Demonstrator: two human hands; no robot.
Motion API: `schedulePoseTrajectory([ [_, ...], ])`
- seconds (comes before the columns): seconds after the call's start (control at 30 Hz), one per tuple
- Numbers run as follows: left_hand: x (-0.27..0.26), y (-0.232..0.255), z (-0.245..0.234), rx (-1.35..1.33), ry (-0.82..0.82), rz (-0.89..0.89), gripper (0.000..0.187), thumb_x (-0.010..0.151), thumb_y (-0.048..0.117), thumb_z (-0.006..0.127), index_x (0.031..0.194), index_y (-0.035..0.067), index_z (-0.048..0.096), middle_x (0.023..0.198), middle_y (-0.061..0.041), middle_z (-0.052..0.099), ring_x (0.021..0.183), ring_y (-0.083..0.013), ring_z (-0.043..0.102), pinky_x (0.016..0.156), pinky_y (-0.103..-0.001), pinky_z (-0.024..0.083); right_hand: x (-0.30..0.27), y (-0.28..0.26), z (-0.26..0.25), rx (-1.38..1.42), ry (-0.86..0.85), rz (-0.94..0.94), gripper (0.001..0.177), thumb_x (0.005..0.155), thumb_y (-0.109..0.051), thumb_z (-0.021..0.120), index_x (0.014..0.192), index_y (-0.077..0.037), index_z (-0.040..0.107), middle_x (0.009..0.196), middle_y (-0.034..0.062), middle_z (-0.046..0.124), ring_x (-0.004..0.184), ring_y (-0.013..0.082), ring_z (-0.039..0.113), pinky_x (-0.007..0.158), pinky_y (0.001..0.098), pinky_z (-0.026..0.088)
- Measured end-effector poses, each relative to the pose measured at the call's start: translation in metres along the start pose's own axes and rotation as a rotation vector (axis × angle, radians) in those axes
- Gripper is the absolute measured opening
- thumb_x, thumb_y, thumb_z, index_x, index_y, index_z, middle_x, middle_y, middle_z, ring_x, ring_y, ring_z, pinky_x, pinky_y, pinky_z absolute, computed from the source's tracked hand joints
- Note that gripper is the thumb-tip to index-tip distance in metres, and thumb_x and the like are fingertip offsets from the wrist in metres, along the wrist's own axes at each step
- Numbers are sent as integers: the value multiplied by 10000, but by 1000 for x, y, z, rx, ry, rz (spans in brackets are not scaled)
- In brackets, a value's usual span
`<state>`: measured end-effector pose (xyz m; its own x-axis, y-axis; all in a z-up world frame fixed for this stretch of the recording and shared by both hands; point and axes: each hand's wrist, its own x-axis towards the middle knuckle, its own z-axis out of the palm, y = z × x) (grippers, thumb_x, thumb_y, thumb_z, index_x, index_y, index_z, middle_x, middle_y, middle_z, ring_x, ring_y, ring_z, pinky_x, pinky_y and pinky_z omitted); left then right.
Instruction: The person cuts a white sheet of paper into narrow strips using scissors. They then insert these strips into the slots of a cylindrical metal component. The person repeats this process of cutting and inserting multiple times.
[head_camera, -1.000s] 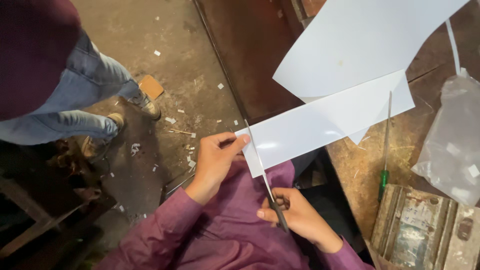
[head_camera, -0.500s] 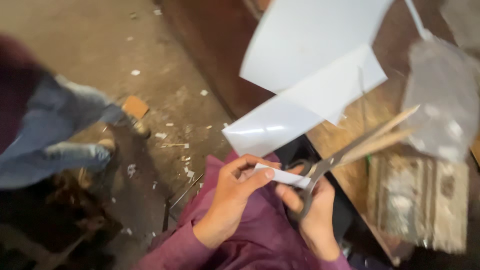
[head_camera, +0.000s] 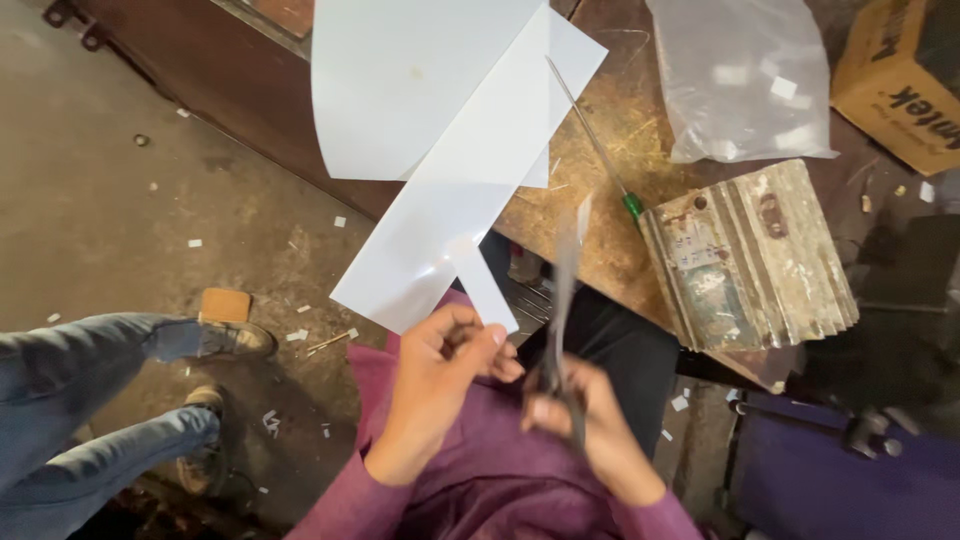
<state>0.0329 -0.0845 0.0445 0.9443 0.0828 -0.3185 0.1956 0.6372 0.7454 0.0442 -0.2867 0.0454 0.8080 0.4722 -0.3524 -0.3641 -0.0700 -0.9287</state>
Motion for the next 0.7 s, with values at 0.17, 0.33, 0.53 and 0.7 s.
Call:
schedulePoseTrajectory([
  [0.17, 14, 13, 2, 93, 0, -54, 152, 928, 57, 700, 953, -92, 705, 778, -154, 741, 645, -202, 741, 605, -291, 601, -27, 30, 2, 60, -174, 145, 474, 760, -264, 879, 1069, 8, 645, 837, 19, 655, 760, 103, 617, 704, 248, 512],
  [0.33, 17, 19, 7, 115, -29, -85, 150, 916, 50, 698, 928, -99, 705, 775, -159, 741, 636, -205, 748, 595, -291, 613, -19, 34, -6, -110, -84, 135, 374, 743, -139, 893, 997, -1, 657, 772, 5, 630, 702, 82, 587, 666, 241, 499],
  [0.53, 14, 21, 4, 120, -45, -61, 159, 923, 55, 692, 942, -103, 703, 783, -166, 746, 642, -206, 745, 599, -291, 612, -18, 33, -19, -231, -69, 117, 203, 733, -61, 837, 854, -6, 685, 729, 14, 683, 646, 75, 611, 600, 239, 497],
  [0.7, 13, 25, 3, 209, -49, -17, 188, 897, 103, 726, 985, -63, 734, 798, -96, 763, 673, -120, 738, 613, -238, 589, -21, 38, -24, -217, -76, 163, 188, 736, -41, 833, 846, -6, 685, 696, 29, 685, 624, 85, 637, 593, 240, 515],
])
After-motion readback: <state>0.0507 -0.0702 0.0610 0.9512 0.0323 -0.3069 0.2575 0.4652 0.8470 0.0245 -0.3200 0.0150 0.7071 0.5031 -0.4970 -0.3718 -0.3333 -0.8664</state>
